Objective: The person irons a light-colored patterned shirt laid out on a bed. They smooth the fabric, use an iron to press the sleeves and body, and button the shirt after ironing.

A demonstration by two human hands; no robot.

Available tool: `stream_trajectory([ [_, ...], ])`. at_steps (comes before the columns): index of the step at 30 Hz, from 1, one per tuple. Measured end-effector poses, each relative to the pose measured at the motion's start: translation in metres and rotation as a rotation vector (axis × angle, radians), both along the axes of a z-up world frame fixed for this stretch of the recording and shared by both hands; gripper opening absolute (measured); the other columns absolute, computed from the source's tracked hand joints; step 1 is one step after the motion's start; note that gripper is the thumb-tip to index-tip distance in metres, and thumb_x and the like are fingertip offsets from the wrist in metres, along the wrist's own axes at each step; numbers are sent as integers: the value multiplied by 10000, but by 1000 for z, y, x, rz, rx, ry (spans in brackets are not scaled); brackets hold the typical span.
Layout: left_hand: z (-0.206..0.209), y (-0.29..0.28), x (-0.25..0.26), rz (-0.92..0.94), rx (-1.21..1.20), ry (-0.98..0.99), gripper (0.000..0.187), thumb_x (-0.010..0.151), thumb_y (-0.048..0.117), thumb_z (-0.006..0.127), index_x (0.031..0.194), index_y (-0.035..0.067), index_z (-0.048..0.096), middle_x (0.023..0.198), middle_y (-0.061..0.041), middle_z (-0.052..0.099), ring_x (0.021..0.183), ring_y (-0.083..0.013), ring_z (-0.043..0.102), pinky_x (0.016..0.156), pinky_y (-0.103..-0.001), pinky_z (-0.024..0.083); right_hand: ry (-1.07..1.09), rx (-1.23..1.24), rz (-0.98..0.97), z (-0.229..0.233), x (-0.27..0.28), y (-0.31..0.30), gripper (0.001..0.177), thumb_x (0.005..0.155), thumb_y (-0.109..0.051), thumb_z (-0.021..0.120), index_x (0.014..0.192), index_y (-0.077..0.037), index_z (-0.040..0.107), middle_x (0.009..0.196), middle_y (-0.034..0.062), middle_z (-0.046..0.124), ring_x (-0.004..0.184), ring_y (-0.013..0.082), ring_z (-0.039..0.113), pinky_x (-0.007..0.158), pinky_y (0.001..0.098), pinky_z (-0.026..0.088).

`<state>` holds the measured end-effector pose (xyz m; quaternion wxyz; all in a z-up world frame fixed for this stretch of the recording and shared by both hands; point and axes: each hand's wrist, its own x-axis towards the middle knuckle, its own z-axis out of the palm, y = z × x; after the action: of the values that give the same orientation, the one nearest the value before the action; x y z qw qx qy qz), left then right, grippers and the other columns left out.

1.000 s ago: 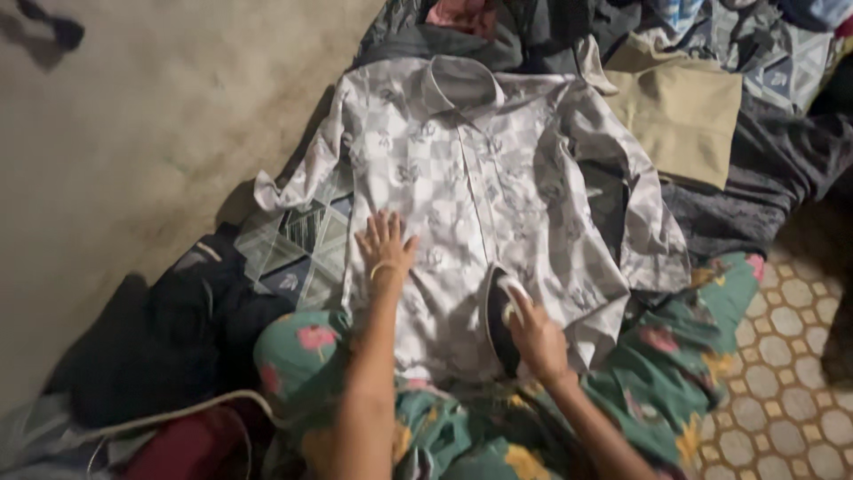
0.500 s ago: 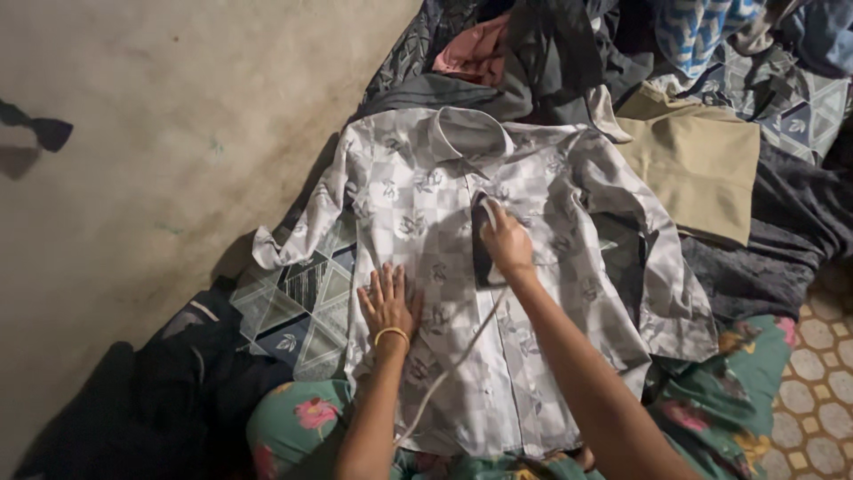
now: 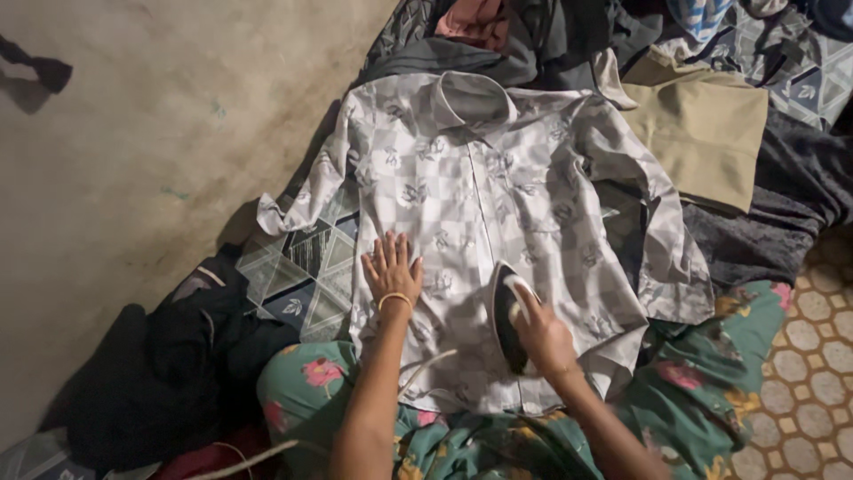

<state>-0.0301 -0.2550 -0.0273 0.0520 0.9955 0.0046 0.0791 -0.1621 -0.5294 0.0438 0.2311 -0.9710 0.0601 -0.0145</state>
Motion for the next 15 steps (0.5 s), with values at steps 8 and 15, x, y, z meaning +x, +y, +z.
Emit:
stream_trajectory([
  [8,2,0,1,-2,11,-10,689,990,553,430,1596,241,334,1669,-44,289,1545,-298,219,1229,-584,97,-227,32,-2,-5,64,10,581,909,-269,647,1469,-315,497,909,219,695,734,445,683,633,545,548],
  [15,-2,1,5,-11,-32,-100,680,981,561,453,1568,222,397,1638,-51,359,1529,-298,273,1228,-582,139,-333,-6,-67,-44,250,14,516,944,-319,629,1447,-318,513,931,212,707,805,446,694,725,564,557],
])
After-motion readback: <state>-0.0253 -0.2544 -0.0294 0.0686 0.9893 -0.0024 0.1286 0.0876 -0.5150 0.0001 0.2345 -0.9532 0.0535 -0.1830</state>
